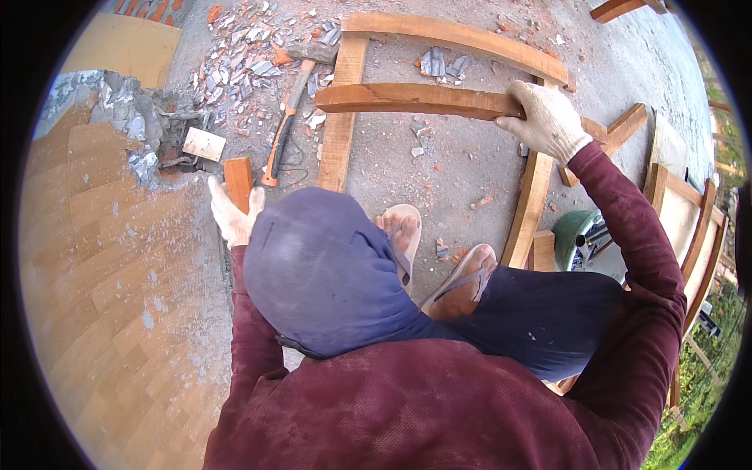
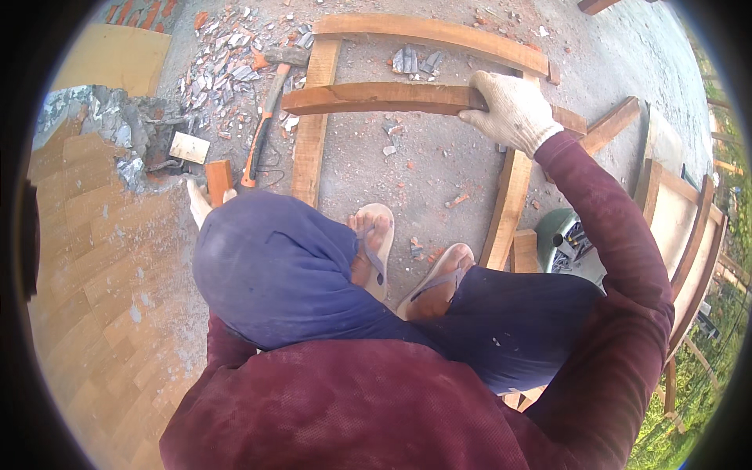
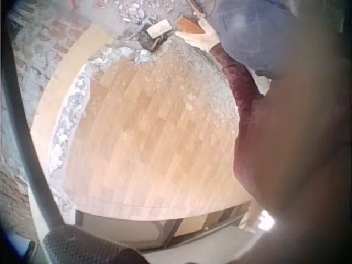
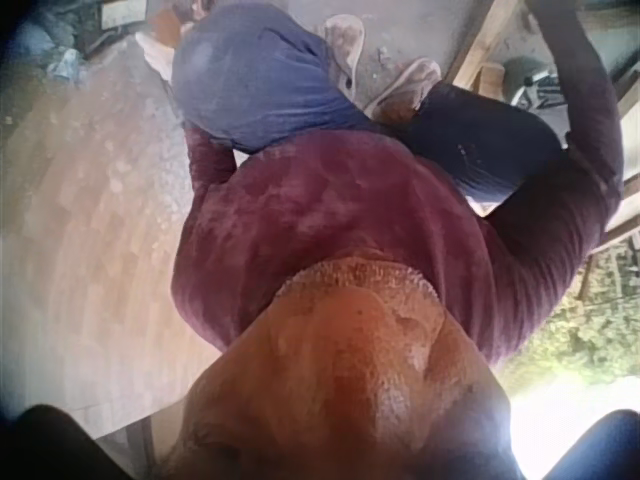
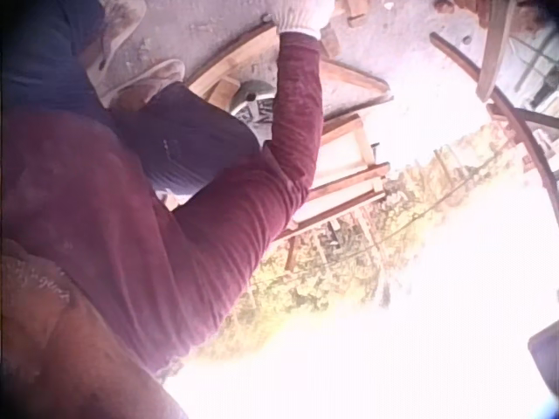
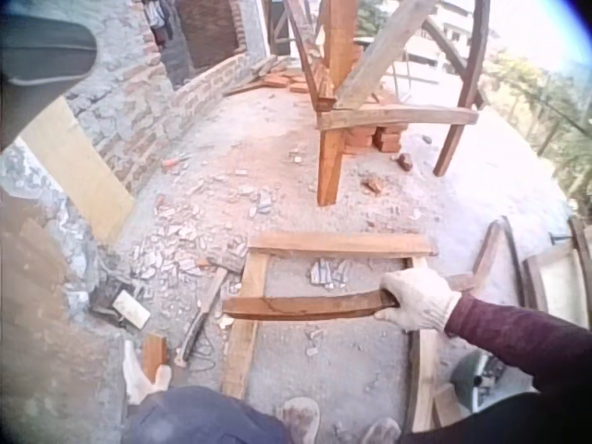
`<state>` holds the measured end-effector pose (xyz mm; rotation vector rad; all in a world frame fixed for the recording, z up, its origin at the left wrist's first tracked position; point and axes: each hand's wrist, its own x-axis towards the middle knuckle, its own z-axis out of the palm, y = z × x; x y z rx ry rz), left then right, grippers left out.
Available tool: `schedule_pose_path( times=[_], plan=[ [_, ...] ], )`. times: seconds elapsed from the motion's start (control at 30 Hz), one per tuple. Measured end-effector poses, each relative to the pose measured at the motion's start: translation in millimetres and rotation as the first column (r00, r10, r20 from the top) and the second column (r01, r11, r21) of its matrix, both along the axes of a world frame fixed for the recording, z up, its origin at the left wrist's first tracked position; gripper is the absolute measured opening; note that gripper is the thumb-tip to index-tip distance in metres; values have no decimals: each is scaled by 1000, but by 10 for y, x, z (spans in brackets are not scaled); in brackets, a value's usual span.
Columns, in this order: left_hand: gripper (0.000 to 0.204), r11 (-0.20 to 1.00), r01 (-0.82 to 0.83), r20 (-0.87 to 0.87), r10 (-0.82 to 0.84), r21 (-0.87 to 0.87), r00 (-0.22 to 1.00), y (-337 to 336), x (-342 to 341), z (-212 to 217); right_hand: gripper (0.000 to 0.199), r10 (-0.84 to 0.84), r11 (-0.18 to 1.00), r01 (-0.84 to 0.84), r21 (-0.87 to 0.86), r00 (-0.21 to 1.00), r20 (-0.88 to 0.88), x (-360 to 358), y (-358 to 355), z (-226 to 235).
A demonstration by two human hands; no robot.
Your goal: The person assembles a wooden frame by arranging planks on the floor, positioning nails, and hammering them to join the pieces. They repeatedly pick up planks, align them, and secure the joints with a hammer and nails.
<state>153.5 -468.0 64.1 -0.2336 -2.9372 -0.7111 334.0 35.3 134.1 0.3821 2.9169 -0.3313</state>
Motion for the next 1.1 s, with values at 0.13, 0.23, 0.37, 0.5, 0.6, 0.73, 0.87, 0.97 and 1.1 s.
schedule_pose_path(
  times=[0.13,0.23,0.37,0.5,0.6,0.73,0.87,0.97,1.1],
  plan=[
    [65,905,47,387,-227,423,894,1046,-61,9,38,-55,996,53,76,998,20,394,-28,-246],
    [66,877,211,287,-356,433,889,1197,-371,-649,30,56,997,-48,58,989,-135,512,-131,-532],
    [61,866,274,265,-405,419,875,1515,-290,-853,22,410,895,-348,278,888,-209,590,-123,-827],
    [57,887,428,178,-455,174,872,1750,-164,-797,24,319,948,-307,87,910,-264,739,-61,-1062],
    [52,864,253,295,-402,435,867,1505,-281,-1003,35,314,949,-312,49,919,-240,686,-123,-1022],
    [48,905,299,96,-341,301,935,1340,-431,-1140,65,99,973,-99,-207,995,-9,858,-253,-964],
    [45,957,188,228,-238,221,944,1030,-811,-1281,72,145,978,-144,-151,989,-7,938,-250,-1008],
    [47,808,-71,514,-302,585,803,1233,-567,-1049,73,192,973,-203,-114,977,-94,822,-227,-1013],
    [45,825,285,260,-449,488,855,1482,-272,-1082,78,173,972,-176,-155,984,-33,719,-292,-1058]
  ],
)
